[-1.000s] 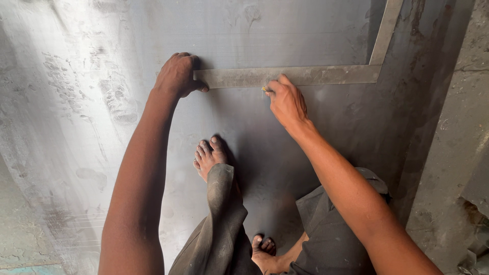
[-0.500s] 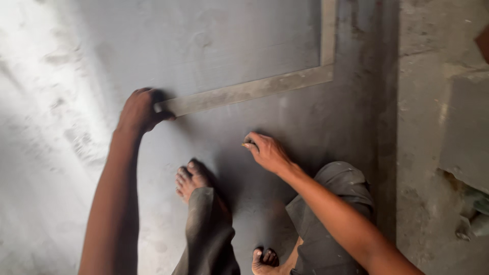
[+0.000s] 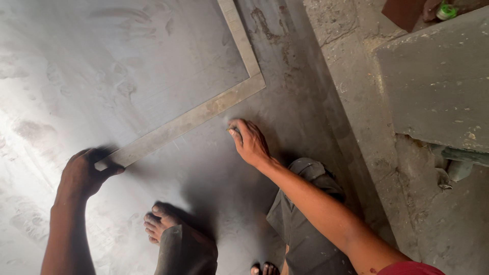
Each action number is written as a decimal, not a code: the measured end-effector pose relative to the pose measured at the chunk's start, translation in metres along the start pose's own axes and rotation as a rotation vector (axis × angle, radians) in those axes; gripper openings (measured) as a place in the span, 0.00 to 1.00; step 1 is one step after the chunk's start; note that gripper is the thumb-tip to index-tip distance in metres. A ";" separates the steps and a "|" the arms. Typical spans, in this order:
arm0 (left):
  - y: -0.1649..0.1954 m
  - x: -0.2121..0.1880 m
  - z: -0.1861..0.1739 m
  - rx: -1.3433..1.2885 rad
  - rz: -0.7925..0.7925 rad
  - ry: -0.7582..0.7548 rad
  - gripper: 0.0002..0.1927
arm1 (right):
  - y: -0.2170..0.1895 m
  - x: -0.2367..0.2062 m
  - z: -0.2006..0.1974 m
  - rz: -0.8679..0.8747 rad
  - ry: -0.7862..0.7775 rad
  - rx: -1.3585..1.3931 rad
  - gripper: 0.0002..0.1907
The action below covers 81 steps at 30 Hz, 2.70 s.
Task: The person uses a metal square ruler and a yellow pencil to draw straight lines on a large metal sheet. They repeatedly reposition the ruler to create intersecting lines and measure different sections of the sheet.
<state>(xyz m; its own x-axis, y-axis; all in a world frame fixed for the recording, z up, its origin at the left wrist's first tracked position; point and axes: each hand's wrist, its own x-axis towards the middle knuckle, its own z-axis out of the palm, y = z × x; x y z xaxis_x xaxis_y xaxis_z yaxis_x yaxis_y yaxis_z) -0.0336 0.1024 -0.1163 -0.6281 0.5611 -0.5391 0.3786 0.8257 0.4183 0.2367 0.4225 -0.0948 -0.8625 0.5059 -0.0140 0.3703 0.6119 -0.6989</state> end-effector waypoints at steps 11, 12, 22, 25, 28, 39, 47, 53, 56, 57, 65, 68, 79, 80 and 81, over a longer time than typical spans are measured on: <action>0.102 0.021 0.034 0.104 0.143 0.107 0.25 | 0.100 0.059 -0.076 0.024 0.282 -0.328 0.29; 0.108 0.023 0.035 0.112 0.133 0.099 0.25 | 0.107 0.058 -0.079 0.048 0.246 -0.320 0.29; 0.120 0.035 0.042 0.143 0.080 0.049 0.29 | 0.131 0.053 -0.079 0.095 0.161 -0.271 0.32; 0.119 0.038 0.044 0.147 0.086 0.048 0.30 | 0.132 0.052 -0.080 0.081 0.163 -0.266 0.32; 0.118 0.040 0.044 0.159 0.074 0.054 0.30 | 0.132 0.051 -0.079 0.066 0.174 -0.270 0.32; 0.116 0.045 0.046 0.152 0.096 0.043 0.31 | 0.127 0.051 -0.078 0.043 0.277 -0.301 0.07; 0.113 0.048 0.048 0.131 0.112 0.057 0.31 | 0.118 0.053 -0.076 0.033 0.304 -0.395 0.06; 0.115 0.046 0.046 0.158 0.156 0.085 0.31 | 0.119 0.053 -0.075 0.040 0.312 -0.414 0.07; 0.117 0.043 0.044 0.154 0.159 0.076 0.30 | 0.120 0.052 -0.074 0.034 0.318 -0.424 0.06; 0.117 0.043 0.043 0.152 0.166 0.083 0.31 | 0.120 0.052 -0.073 0.040 0.314 -0.423 0.07; 0.115 0.047 0.044 0.170 0.166 0.074 0.33 | 0.121 0.053 -0.072 0.040 0.313 -0.400 0.07; 0.109 0.050 0.045 0.137 0.199 0.094 0.31 | 0.121 0.053 -0.071 0.043 0.304 -0.406 0.07; 0.094 0.049 0.048 0.078 0.150 0.126 0.27 | 0.105 0.054 -0.057 0.002 0.284 -0.387 0.09; 0.094 0.048 0.048 0.071 0.145 0.129 0.26 | 0.104 0.054 -0.057 0.005 0.273 -0.388 0.09; 0.095 0.048 0.048 0.064 0.142 0.132 0.26 | 0.104 0.053 -0.057 0.009 0.263 -0.391 0.08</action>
<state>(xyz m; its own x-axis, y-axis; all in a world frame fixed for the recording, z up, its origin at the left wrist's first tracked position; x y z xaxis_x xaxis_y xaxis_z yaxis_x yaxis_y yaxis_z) 0.0050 0.2103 -0.1374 -0.6472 0.6633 -0.3757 0.5098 0.7430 0.4337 0.2488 0.5473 -0.1272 -0.7603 0.6186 0.1980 0.5235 0.7641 -0.3768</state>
